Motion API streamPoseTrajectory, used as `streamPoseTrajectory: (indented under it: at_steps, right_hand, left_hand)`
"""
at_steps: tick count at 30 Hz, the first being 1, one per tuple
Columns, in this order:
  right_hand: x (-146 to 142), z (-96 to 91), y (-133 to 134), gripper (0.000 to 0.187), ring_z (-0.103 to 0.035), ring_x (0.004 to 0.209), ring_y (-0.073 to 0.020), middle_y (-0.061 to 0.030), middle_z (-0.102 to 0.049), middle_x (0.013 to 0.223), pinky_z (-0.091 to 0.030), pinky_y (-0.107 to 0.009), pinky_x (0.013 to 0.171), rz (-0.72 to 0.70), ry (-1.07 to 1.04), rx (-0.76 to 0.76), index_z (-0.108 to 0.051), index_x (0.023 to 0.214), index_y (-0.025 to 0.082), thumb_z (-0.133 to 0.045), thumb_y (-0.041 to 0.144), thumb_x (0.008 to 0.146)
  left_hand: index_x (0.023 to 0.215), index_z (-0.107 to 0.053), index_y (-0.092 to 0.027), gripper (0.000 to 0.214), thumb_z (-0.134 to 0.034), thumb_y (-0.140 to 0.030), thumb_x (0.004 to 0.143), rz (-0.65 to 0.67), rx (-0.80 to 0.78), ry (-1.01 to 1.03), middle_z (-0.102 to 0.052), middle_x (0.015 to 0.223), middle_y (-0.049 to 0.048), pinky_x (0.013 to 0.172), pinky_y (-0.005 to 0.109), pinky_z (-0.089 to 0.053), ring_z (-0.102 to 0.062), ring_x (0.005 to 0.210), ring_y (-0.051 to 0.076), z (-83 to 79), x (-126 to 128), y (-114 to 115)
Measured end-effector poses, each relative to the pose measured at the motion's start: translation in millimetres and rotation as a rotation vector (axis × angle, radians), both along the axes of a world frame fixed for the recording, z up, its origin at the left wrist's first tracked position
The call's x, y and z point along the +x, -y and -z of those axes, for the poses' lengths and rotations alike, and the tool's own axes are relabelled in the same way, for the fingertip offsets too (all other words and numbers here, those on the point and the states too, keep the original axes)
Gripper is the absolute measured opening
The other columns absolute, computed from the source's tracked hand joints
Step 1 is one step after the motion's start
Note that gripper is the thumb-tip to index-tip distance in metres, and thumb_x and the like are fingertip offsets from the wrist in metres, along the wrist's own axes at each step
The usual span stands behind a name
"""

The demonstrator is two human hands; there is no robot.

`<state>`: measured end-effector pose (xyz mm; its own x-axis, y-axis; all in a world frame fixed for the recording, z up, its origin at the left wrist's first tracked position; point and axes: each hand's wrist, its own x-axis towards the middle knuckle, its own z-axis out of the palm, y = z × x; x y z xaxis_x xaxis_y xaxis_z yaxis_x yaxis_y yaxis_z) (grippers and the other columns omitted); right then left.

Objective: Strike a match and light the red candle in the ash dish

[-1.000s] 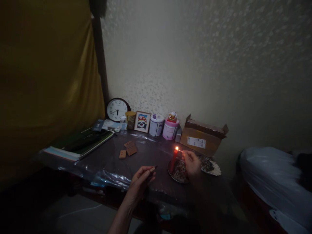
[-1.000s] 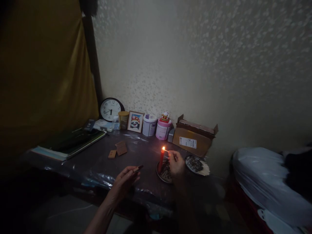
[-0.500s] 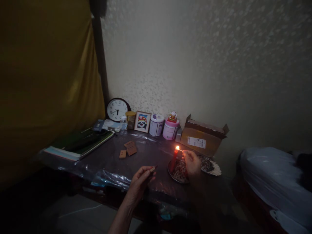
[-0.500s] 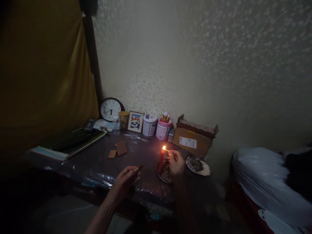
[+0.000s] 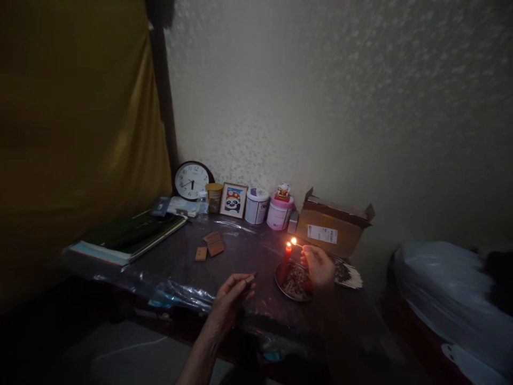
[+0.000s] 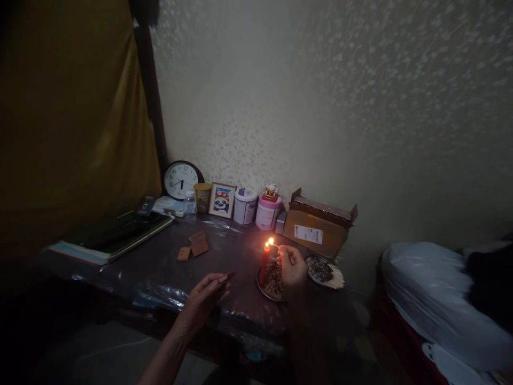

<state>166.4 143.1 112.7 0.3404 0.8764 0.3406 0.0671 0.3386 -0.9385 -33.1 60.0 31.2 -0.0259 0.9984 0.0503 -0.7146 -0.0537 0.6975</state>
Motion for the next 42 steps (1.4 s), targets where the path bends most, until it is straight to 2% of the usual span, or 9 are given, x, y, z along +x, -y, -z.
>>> streamPoseTrajectory:
  at_steps: [7, 12, 16, 20, 22, 25, 30, 35, 42]
  right_hand:
    - [14.8, -16.4, 28.6, 0.033, -0.042, 0.040, -0.0087, 0.0012, -0.051, 0.052, -0.036, -0.022, 0.037, -0.265, -0.048, 0.033, -0.054, 0.064, 0.019, -0.055, 0.052, 0.070]
    - [16.1, -18.5, 47.4, 0.026, -0.040, 0.036, -0.0085, 0.0029, -0.048, 0.043, -0.031, -0.020, 0.035, -0.041, 0.146, 0.004, -0.058, 0.063, 0.019, -0.063, 0.044, 0.067]
    - [27.3, -27.4, 53.7, 0.038, -0.032, 0.033, -0.0086, 0.0047, -0.037, 0.037, -0.031, -0.023, 0.036, -0.092, 0.226, -0.030, -0.052, 0.052, 0.021, -0.049, 0.051, 0.076]
    - [35.9, -33.3, 68.5, 0.022, -0.045, 0.046, -0.0127, 0.0004, -0.051, 0.050, -0.037, -0.023, 0.046, -0.007, 0.362, -0.025, -0.061, 0.063, 0.020, -0.061, 0.041, 0.069]
    - [39.9, -32.1, 76.0, 0.027, -0.048, 0.050, -0.0141, -0.0002, -0.051, 0.050, -0.039, -0.024, 0.049, -0.070, 0.360, -0.014, -0.058, 0.061, 0.020, -0.054, 0.043, 0.074]
    - [44.8, -22.7, 80.8, 0.034, -0.049, 0.049, -0.0150, -0.0001, -0.051, 0.049, -0.040, -0.025, 0.050, -0.152, 0.414, 0.004, -0.055, 0.057, 0.021, -0.049, 0.047, 0.077]
    - [56.6, 5.4, 77.8, 0.027, -0.054, 0.053, -0.0152, -0.0003, -0.058, 0.055, -0.040, -0.024, 0.051, -0.048, 0.517, -0.057, -0.063, 0.066, 0.021, -0.057, 0.047, 0.071]
    - [99.5, 34.9, 68.8, 0.028, -0.053, 0.054, -0.0143, 0.0011, -0.057, 0.053, -0.042, -0.024, 0.055, -0.068, 0.401, -0.177, -0.063, 0.064, 0.019, -0.061, 0.046, 0.066]
    - [168.6, 61.2, 43.4, 0.031, -0.054, 0.058, -0.0177, -0.0015, -0.060, 0.057, -0.042, -0.027, 0.055, 0.241, 0.271, -0.207, -0.065, 0.064, 0.016, -0.065, 0.045, 0.054]
  left_hand:
    - [0.089, -0.066, -0.016, 0.018, -0.067, -0.027, 0.075, -0.008, 0.011, -0.012, -0.066, 0.099, 0.0078, 0.082, 0.032, -0.047, -0.061, 0.090, 0.020, 2.4, -1.1, -0.2]
    - [0.088, -0.066, -0.017, 0.016, -0.068, -0.026, 0.075, -0.024, 0.001, 0.016, -0.066, 0.097, 0.0062, 0.082, 0.031, -0.048, -0.061, 0.088, 0.019, 5.8, -3.3, -1.0]
    - [0.087, -0.066, -0.016, 0.021, -0.071, -0.029, 0.071, -0.037, -0.014, 0.026, -0.067, 0.096, 0.0069, 0.082, 0.032, -0.048, -0.062, 0.087, 0.020, 7.2, -5.0, -1.1]
    - [0.087, -0.066, -0.016, 0.021, -0.071, -0.028, 0.071, -0.047, -0.027, 0.023, -0.067, 0.097, 0.0073, 0.082, 0.031, -0.048, -0.062, 0.088, 0.020, 6.0, -6.3, -0.1]
    - [0.088, -0.066, -0.016, 0.019, -0.069, -0.028, 0.073, -0.039, -0.021, 0.017, -0.067, 0.099, 0.0074, 0.083, 0.031, -0.048, -0.062, 0.089, 0.020, 5.0, -6.9, 1.0]
    - [0.090, -0.065, -0.016, 0.018, -0.066, -0.027, 0.076, -0.029, -0.011, 0.001, -0.066, 0.102, 0.0074, 0.085, 0.032, -0.048, -0.061, 0.090, 0.019, 4.3, -7.1, 2.4]
    - [0.089, -0.065, -0.016, 0.019, -0.069, -0.027, 0.073, -0.032, -0.036, -0.007, -0.067, 0.102, 0.0075, 0.083, 0.031, -0.048, -0.061, 0.088, 0.019, 4.7, -6.4, 1.5]
    - [0.089, -0.066, -0.015, 0.022, -0.071, -0.028, 0.072, -0.027, -0.042, 0.000, -0.066, 0.103, 0.0082, 0.082, 0.031, -0.049, -0.061, 0.088, 0.019, 4.0, -5.8, 0.8]
    - [0.088, -0.066, -0.015, 0.025, -0.073, -0.030, 0.068, -0.025, -0.062, -0.031, -0.068, 0.101, 0.0085, 0.083, 0.031, -0.049, -0.062, 0.088, 0.020, 1.3, -2.8, 2.4]
